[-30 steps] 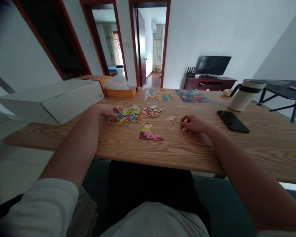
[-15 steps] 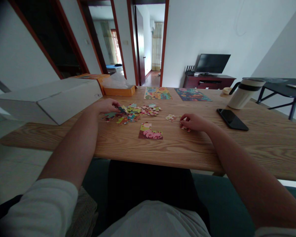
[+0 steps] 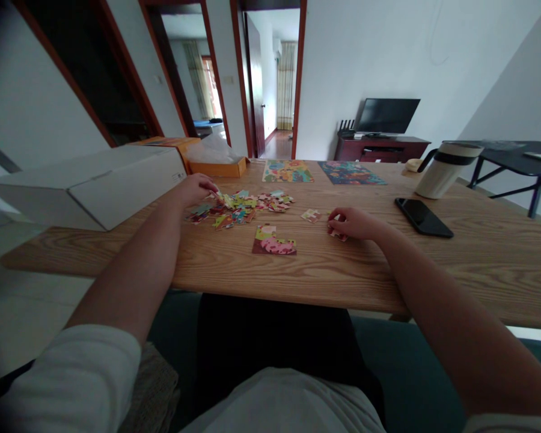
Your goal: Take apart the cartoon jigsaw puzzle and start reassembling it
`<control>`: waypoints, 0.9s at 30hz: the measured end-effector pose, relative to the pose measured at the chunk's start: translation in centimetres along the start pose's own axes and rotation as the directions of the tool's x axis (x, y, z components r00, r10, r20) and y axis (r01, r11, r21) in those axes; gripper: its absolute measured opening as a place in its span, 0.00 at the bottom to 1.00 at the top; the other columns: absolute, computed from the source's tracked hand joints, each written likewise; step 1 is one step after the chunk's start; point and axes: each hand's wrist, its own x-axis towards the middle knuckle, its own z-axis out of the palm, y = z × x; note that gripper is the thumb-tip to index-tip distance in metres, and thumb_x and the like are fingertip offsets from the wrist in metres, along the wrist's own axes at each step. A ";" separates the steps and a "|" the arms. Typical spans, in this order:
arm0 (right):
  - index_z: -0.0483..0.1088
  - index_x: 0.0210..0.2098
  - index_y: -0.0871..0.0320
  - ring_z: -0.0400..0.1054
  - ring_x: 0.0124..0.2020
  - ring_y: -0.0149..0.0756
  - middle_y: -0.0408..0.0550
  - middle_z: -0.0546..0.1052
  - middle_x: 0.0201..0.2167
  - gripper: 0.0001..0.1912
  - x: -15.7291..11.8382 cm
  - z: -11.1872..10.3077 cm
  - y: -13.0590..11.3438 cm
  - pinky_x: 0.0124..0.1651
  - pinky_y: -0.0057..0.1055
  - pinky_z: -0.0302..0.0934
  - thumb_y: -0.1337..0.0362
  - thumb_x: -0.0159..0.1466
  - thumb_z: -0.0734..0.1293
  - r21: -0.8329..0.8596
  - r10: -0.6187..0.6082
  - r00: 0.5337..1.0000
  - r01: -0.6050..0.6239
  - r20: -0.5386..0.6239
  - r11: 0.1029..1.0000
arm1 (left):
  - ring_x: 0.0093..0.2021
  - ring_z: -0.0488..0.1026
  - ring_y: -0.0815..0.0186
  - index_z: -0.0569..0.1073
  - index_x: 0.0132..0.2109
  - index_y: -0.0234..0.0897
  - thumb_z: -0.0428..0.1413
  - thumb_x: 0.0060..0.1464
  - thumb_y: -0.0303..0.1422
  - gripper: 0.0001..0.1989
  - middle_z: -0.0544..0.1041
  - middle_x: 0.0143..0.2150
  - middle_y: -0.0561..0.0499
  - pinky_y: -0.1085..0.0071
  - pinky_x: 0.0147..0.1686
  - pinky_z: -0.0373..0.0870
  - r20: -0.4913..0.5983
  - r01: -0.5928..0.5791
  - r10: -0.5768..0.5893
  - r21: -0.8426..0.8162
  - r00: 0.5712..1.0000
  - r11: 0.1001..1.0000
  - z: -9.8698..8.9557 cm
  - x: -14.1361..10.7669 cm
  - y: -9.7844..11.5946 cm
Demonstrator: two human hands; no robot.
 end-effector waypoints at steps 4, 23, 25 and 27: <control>0.71 0.40 0.57 0.73 0.24 0.32 0.52 0.82 0.36 0.12 -0.1 -0.1 -0.3 0.28 0.28 0.68 0.55 0.66 0.67 -0.004 0.006 1.000 -0.006 -0.006 1.000 | 0.47 0.77 0.61 0.83 0.39 0.38 0.53 0.49 0.24 0.15 0.82 0.47 0.48 0.69 0.51 0.70 -0.054 -0.035 0.027 -0.165 0.998 0.986 0.3 0.3 0.2; 0.71 0.40 0.56 0.74 0.26 0.33 0.52 0.81 0.38 0.13 0.0 -0.1 0.0 0.30 0.30 0.69 0.53 0.65 0.68 0.019 0.000 1.000 0.000 0.007 1.000 | 0.37 0.78 0.65 0.81 0.52 0.37 0.56 0.51 0.26 0.21 0.83 0.40 0.47 0.69 0.42 0.74 0.026 0.097 -0.094 -0.355 0.995 0.930 0.7 0.4 1.0; 0.71 0.39 0.56 0.74 0.26 0.33 0.52 0.81 0.38 0.13 0.0 0.0 0.0 0.31 0.30 0.68 0.52 0.64 0.68 0.019 0.000 1.000 0.000 0.003 1.000 | 0.36 0.78 0.65 0.82 0.51 0.37 0.55 0.51 0.27 0.20 0.83 0.39 0.47 0.70 0.41 0.73 0.015 0.111 -0.113 -0.331 0.994 0.937 0.6 0.3 1.0; 0.71 0.39 0.57 0.73 0.25 0.33 0.52 0.81 0.37 0.13 0.1 0.0 0.1 0.31 0.30 0.68 0.53 0.64 0.68 0.028 0.005 1.000 -0.005 0.001 1.000 | 0.35 0.78 0.65 0.82 0.49 0.37 0.54 0.52 0.27 0.19 0.83 0.39 0.48 0.71 0.39 0.73 -0.010 0.136 -0.146 -0.309 0.989 0.941 0.4 0.2 1.1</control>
